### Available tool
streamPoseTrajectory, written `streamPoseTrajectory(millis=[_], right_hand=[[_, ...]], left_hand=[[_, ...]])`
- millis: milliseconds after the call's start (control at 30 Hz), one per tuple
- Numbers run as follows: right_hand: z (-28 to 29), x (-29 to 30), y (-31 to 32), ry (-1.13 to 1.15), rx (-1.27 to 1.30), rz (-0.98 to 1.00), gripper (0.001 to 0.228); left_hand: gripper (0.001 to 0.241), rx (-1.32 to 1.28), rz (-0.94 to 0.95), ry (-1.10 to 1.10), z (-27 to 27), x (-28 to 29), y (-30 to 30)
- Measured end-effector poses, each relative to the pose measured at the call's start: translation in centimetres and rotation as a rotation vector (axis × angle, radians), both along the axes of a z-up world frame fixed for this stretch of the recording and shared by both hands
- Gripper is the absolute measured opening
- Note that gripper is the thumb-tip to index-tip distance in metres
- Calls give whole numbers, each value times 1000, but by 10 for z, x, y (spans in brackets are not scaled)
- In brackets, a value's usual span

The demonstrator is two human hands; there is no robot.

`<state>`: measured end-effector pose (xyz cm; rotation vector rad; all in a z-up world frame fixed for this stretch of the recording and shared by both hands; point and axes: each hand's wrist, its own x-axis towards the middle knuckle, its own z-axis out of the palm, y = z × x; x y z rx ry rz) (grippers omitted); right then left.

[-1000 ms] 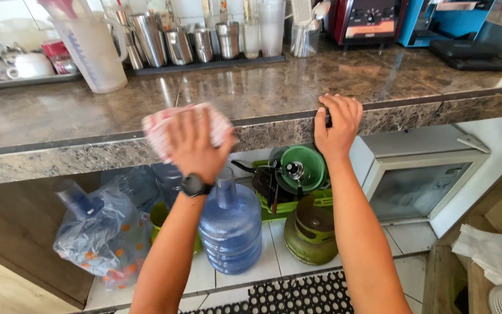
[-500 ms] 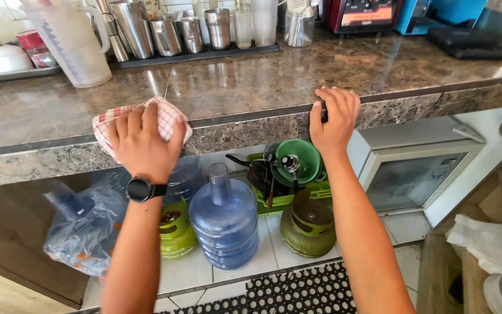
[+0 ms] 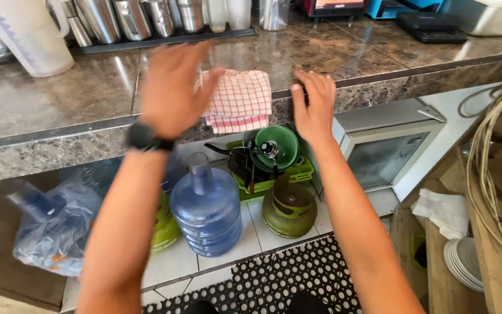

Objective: Wiping and cleaning the service counters in a coffee shop using a cloth.

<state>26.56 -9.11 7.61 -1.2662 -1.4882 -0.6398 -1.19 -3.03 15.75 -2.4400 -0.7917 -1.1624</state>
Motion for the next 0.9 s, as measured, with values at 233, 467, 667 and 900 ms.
streamPoseTrajectory(millis=[233,467,667,900], right_hand=[[16,-115,-2,-321,-310,-10,72],[10,-12,14,-283,-535,-378,80],[-23,181,18,27,-168,-675,57],[46,40,-11,-223,64,-279,35]], left_hand=[[31,241,401,-14,-52,-40,12],[24,483,506,67,-79,-52,24],[28,535,658,42,-85,-47,26],[31,500,690,35,-90,-47,29]])
